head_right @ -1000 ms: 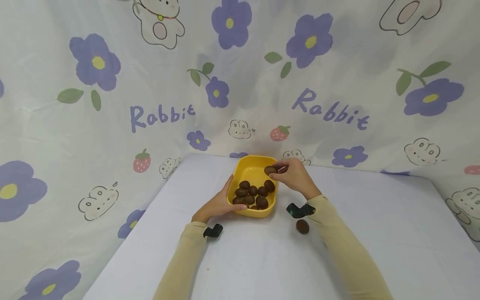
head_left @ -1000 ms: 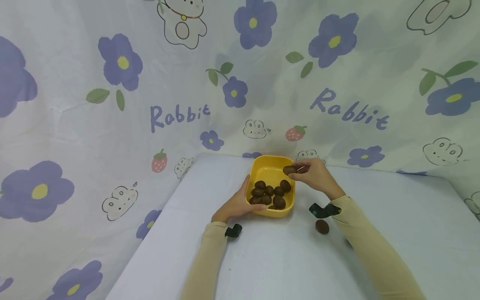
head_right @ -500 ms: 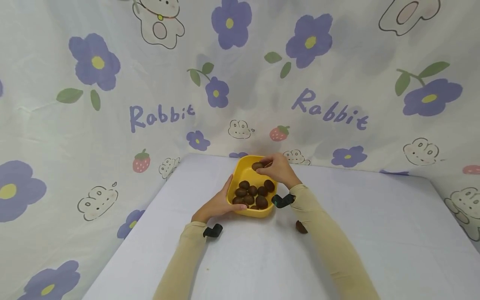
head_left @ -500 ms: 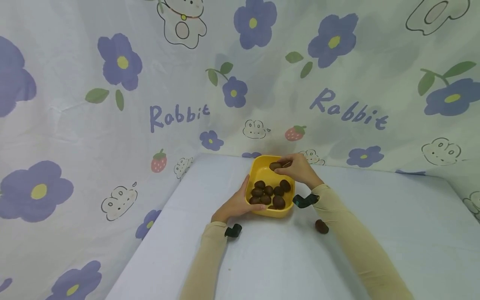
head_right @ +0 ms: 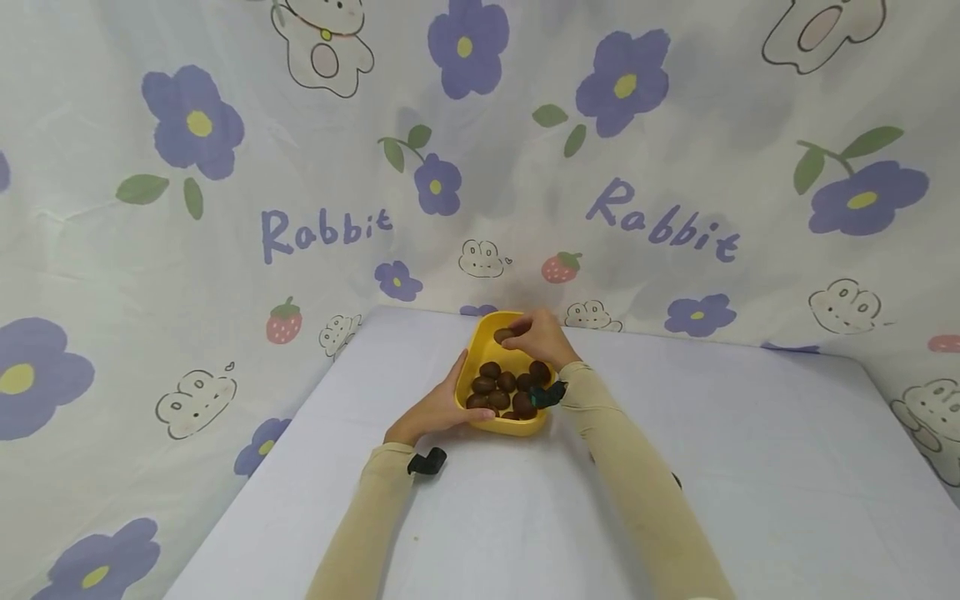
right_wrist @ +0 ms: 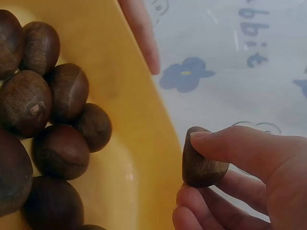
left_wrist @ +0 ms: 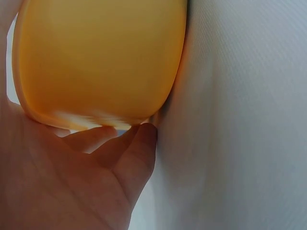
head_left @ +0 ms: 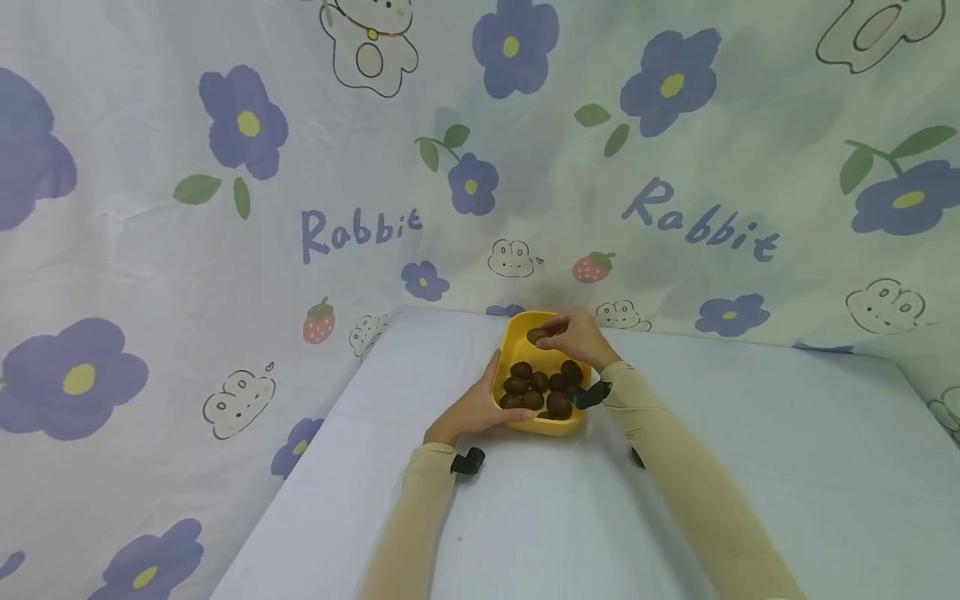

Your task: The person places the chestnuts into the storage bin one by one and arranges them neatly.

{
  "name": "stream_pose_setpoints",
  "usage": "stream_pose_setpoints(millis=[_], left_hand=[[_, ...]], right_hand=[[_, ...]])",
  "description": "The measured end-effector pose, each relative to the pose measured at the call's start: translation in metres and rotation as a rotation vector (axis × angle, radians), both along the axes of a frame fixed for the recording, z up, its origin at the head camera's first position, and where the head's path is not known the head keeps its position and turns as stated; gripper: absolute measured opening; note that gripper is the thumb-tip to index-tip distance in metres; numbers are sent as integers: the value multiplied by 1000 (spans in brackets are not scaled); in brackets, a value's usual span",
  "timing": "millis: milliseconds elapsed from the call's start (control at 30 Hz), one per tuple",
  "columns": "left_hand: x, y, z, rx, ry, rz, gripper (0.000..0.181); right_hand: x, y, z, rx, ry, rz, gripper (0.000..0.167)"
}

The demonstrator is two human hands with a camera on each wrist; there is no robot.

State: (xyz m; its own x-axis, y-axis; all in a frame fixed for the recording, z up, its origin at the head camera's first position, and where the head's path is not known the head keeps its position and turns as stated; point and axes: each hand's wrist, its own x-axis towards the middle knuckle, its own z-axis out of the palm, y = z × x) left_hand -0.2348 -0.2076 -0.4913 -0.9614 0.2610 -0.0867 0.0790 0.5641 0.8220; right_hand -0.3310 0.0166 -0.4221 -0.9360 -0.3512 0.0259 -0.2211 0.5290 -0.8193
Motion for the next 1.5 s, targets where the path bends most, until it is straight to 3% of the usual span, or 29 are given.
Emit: stream_pose_setpoints(millis=[167, 367, 733, 1067, 1500], left_hand=[[1, 0, 0, 6, -16, 5, 140], [3, 2, 0, -8, -40, 11, 143], [3, 3, 1, -16, -44, 23, 141], [4, 3, 1, 30, -47, 20, 142], [2, 0, 1, 21, -6, 4, 144]], right_hand=[[-3, -5, -8, -1, -45, -2, 41], [-7, -7, -16, 73, -73, -12, 42], [-11, -9, -26, 157, 22, -9, 32], [-11, -13, -30, 267, 13, 24, 12], [-10, -17, -27, 340, -7, 46, 21]])
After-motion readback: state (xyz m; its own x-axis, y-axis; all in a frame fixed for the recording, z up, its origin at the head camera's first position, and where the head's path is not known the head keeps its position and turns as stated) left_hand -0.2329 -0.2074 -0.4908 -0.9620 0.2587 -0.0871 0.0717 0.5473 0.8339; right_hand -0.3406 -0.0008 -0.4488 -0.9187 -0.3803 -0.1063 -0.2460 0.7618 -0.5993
